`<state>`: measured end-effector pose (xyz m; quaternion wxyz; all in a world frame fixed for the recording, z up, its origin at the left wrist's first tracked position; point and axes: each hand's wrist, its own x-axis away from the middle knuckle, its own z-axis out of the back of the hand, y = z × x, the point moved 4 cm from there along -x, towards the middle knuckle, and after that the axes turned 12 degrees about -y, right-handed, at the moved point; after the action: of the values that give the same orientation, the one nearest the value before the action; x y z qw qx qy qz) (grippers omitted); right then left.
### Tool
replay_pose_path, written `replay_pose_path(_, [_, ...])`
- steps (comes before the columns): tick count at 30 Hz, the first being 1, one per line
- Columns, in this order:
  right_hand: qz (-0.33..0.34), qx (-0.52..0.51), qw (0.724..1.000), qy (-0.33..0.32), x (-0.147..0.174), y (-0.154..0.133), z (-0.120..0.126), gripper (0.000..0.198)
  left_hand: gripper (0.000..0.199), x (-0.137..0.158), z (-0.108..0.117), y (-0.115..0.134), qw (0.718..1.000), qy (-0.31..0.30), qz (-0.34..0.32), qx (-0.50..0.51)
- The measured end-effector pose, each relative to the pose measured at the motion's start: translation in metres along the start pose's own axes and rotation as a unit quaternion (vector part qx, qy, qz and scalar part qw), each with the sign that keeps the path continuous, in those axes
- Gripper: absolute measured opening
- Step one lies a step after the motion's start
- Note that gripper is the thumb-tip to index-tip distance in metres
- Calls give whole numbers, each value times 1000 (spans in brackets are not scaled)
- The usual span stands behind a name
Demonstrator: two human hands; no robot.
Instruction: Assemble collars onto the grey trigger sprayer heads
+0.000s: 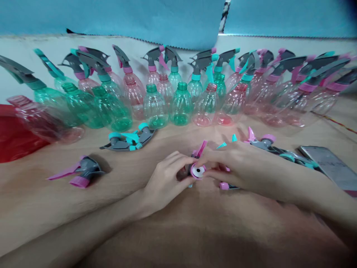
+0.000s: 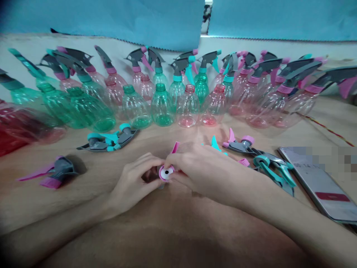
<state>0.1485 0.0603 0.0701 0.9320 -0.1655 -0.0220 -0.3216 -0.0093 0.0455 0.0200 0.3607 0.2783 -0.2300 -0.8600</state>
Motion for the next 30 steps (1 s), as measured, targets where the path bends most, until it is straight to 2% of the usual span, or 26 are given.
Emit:
replay_pose_path(4, [1,50,999,5,0,1,-2,14,18,-1,1,1,1000,2,0,-2])
replay_pose_path(9, [43,51,997,-27,1,2,-2,20,20,-1,0,2,1000,-4,11,-6])
replay_pose_path(13, [29,51,998,-39,2,5,-3,21,19,0,0,3,1000,-2,4,-7])
replay_pose_path(18, [45,48,998,-9,2,-1,1,21,19,0,0,2,1000,-5,9,-9])
replay_pose_path(24, [13,7,999,-31,-2,-9,1,22,15,1,0,2,1000,-2,5,-5])
replay_pose_path(28, [0,19,1000,-12,-2,-9,1,17,15,1,-1,1,1000,-5,0,-7])
replay_pose_path(30, [16,27,1000,1,0,-9,0,20,16,1,-1,1,1000,-2,-2,-9])
